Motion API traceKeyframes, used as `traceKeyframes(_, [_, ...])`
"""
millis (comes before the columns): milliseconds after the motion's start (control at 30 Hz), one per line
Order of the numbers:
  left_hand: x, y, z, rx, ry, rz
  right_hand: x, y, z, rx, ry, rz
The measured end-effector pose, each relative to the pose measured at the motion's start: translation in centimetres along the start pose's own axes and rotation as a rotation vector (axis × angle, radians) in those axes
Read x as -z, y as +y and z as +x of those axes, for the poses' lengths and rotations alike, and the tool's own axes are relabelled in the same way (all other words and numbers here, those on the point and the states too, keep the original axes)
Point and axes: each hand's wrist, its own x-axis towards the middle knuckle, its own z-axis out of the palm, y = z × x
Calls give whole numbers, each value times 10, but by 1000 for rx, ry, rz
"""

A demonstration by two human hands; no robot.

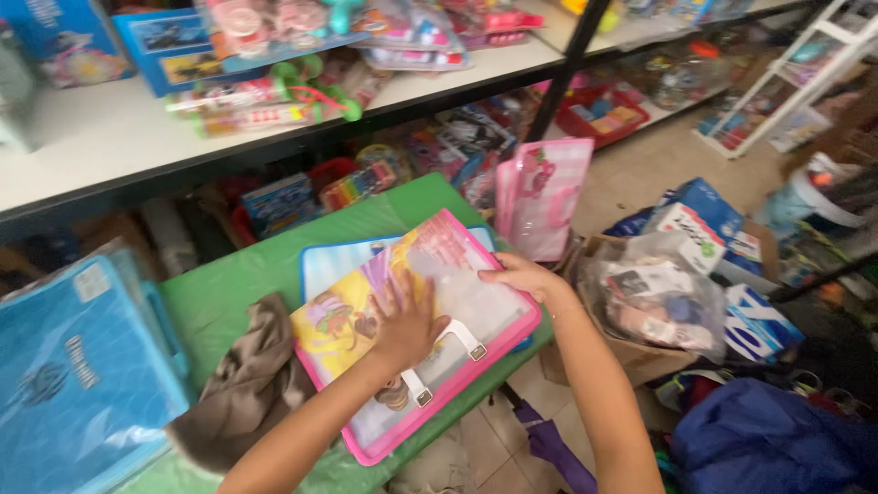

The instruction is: Organizing and cleaning various toy folders and plastic-wrapped items on a table in a storage area.

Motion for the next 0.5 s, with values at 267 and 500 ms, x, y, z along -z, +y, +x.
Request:
traceKeyframes(267, [35,140,25,-556,371,0,65,-42,-109,350,420,232])
traceKeyframes(500, [57,234,120,-719,564,186,135,-124,-206,508,946,-40])
